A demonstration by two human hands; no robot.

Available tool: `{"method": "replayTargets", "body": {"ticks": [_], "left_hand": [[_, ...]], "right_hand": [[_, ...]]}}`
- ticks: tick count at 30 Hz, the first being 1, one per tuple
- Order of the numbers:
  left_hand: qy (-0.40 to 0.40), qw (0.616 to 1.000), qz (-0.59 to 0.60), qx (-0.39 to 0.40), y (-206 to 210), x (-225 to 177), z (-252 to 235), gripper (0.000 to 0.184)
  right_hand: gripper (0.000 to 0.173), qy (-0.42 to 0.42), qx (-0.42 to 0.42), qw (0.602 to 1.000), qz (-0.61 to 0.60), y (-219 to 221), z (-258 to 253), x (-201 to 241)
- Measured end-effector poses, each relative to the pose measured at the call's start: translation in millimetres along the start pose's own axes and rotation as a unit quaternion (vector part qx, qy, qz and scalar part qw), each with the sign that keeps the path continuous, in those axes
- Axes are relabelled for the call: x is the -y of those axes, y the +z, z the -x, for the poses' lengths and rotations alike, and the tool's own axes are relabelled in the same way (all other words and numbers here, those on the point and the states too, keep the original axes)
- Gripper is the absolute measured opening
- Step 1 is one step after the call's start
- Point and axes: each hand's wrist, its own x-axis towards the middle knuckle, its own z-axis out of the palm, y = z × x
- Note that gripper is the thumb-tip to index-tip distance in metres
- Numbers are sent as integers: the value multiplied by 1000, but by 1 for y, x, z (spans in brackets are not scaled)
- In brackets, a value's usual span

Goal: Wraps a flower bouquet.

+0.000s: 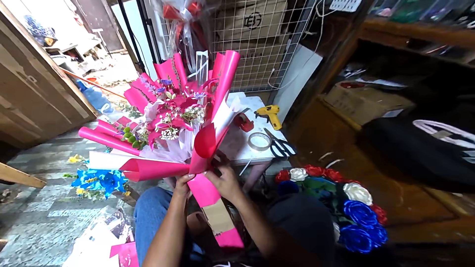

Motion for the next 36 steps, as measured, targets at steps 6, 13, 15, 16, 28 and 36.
{"method": "replayTargets", "body": {"ticks": [6,13,15,16,28,36], "left_hand": [[-37,998,-8,-44,8,-2,0,15],[12,998,24,-54,3,1,2,12],[66,997,44,-23,-6,4,1,13],[84,995,58,-3,-12,7,-1,15],[44,994,81,53,-14,0,-18,23],[-69,995,30,-62,25,-21,-14,7]], "right_hand": [[43,52,71,993,75,-16,-10,13],[50,65,129,988,56,-33,-13,27],[46,44,123,991,43,-39,-12,29],[43,38,110,993,35,-42,-11,32],[22,-304,42,948,91,-78,-48,114],[20,-319,192,904,209,-91,-88,159]]}}
